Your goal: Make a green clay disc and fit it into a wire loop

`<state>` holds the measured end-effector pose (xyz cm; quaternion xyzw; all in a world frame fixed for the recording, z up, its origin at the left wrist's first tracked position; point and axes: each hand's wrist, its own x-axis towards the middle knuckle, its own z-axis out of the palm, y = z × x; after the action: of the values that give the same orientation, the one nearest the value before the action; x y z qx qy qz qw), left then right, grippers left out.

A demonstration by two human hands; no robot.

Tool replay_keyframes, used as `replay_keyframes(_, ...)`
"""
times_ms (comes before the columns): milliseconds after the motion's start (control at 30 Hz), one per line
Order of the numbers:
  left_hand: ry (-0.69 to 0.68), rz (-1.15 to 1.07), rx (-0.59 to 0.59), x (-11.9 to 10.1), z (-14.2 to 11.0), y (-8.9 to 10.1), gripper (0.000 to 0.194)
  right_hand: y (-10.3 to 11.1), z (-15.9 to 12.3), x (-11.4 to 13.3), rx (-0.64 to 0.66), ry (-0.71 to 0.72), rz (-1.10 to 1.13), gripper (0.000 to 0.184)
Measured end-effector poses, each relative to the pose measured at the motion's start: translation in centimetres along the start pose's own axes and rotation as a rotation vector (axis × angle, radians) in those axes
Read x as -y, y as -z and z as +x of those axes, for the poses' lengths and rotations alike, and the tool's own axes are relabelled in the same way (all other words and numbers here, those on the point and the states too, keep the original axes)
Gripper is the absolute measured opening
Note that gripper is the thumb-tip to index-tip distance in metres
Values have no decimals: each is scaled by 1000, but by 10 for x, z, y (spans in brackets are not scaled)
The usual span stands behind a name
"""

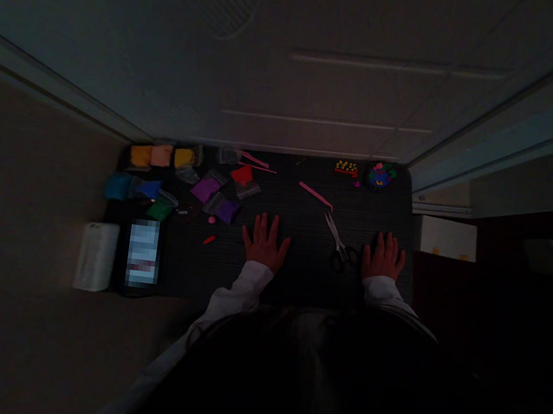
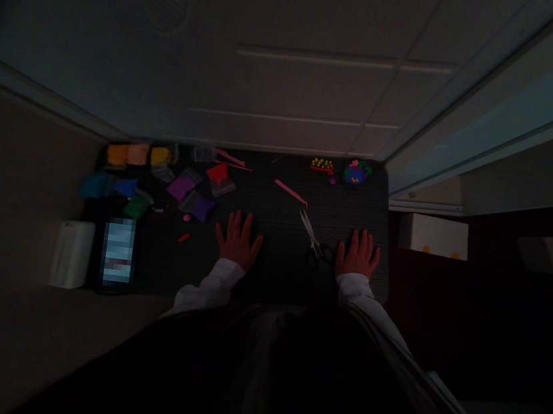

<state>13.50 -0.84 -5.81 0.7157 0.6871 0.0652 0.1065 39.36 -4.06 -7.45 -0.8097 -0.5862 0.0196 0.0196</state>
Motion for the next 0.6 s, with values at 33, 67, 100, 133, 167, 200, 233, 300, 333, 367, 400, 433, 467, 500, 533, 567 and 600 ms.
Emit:
replay_keyframes(33,1,5,-6,1,2,3,59,-1,0,0,-5,1,-2,50)
replay_keyframes(67,1,11,-14,3,5,7,60,-3,0,-1,-13,-4,-5,50)
replay_keyframes(100,-2,17,-23,5,11,11,60,-4,0,-1,-22,-9,-8,50)
replay_keyframes(133,-5,23,-31,9,17,14,60,-6,0,-1,-30,-14,-10,50)
replay_keyframes(167,-12,28,-33,13,24,18,60,-7,0,-2,-36,-18,-13,50)
replay_keyframes(200,-22,29,-27,17,31,20,60,-9,0,-2,-40,-22,-15,50)
replay_keyframes(233,-36,28,-11,21,37,22,60,-9,0,-2,-42,-23,-17,50)
replay_keyframes(300,-74,20,34,29,44,22,59,-10,0,-3,-34,-15,-20,50)
replay_keyframes(333,-87,19,51,31,44,21,59,-9,0,-3,-31,-14,-20,50)
replay_keyframes(367,-90,22,59,33,42,19,58,-9,0,-3,-26,-12,-19,50)
replay_keyframes(400,-83,30,58,35,37,17,58,-8,0,-3,-20,-7,-16,50)
replay_keyframes(433,-72,38,53,36,31,15,57,-7,0,-3,-17,-5,-12,51)
replay_keyframes(467,-64,45,51,38,23,12,57,-7,0,-3,-16,-7,-9,51)
replay_keyframes(500,-60,47,54,40,16,11,57,-6,0,-3,-16,-8,-5,51)
replay_keyframes(533,-62,47,64,41,9,9,57,-5,0,-3,-14,-7,-1,51)
replay_keyframes(567,-66,46,76,43,4,8,58,-5,0,-3,-11,-6,2,51)
replay_keyframes(600,-66,48,84,44,1,7,58,-5,0,-2,-9,-4,3,51)
